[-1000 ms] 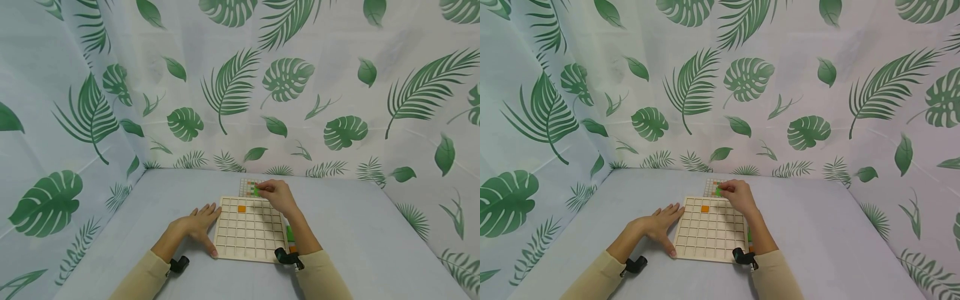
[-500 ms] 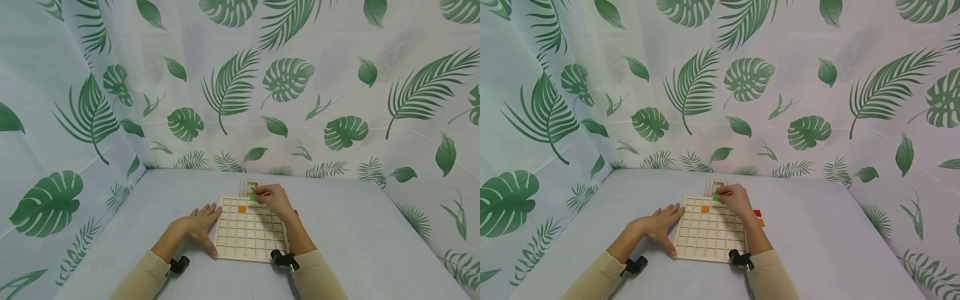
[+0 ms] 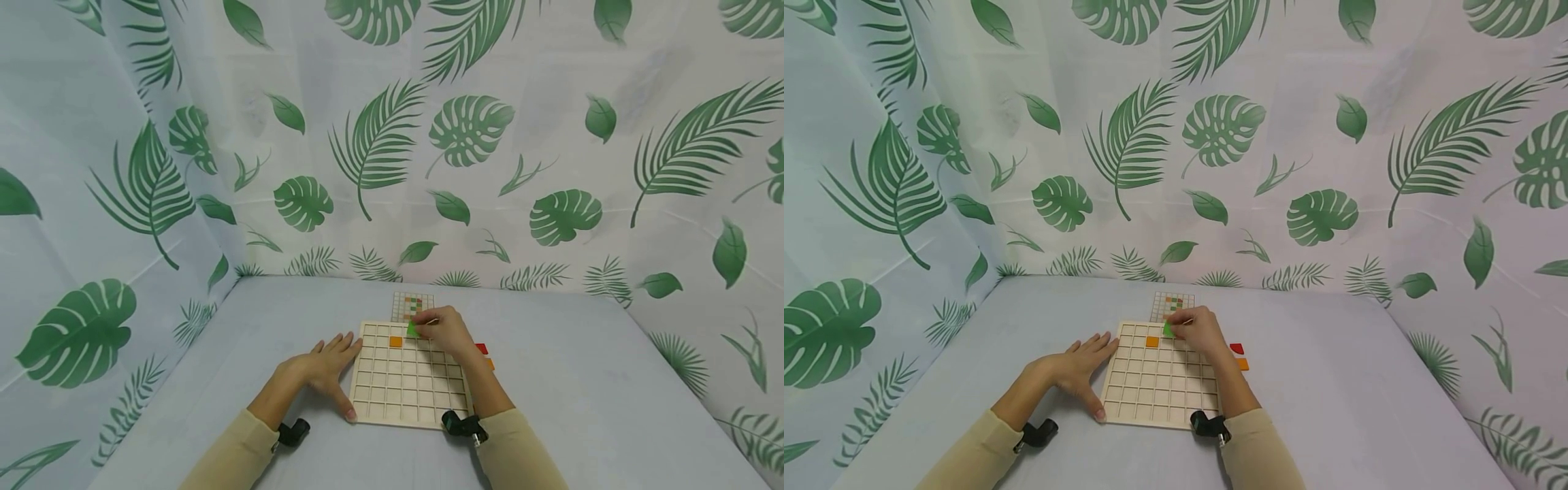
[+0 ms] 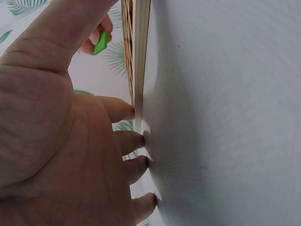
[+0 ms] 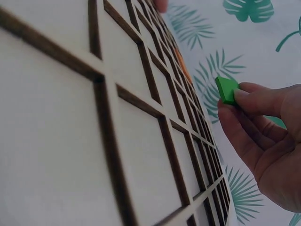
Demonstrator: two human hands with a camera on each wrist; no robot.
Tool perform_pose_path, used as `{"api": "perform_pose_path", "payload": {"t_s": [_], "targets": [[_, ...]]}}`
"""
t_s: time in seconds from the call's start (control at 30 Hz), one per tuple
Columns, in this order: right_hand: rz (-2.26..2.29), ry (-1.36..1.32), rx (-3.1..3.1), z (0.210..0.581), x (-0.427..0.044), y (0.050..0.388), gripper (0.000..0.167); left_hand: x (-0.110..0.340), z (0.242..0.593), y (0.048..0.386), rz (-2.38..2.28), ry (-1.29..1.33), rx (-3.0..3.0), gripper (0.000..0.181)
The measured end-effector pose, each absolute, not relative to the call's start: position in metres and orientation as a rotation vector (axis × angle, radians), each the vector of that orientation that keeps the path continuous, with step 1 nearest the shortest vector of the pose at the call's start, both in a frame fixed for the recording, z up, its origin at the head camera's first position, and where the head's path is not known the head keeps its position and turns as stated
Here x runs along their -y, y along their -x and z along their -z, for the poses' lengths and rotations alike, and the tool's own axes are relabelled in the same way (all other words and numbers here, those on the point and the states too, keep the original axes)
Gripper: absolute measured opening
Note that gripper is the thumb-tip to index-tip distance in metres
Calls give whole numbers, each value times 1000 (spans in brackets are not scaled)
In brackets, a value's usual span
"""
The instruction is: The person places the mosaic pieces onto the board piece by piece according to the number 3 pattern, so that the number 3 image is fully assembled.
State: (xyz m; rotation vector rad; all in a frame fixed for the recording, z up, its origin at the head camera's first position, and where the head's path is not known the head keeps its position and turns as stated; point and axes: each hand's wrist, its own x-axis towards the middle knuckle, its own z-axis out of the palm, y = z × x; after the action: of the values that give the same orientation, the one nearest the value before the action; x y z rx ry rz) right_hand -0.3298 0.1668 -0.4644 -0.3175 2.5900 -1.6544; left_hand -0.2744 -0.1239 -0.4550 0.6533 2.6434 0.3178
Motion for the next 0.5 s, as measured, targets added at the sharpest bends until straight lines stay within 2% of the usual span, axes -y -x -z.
{"api": "perform_pose_path", "payload": {"t_s": [0.5], "targets": [[1557,350,-2631,470,-163,328,11,125,459,278,-315,-650,-2650,144]]}}
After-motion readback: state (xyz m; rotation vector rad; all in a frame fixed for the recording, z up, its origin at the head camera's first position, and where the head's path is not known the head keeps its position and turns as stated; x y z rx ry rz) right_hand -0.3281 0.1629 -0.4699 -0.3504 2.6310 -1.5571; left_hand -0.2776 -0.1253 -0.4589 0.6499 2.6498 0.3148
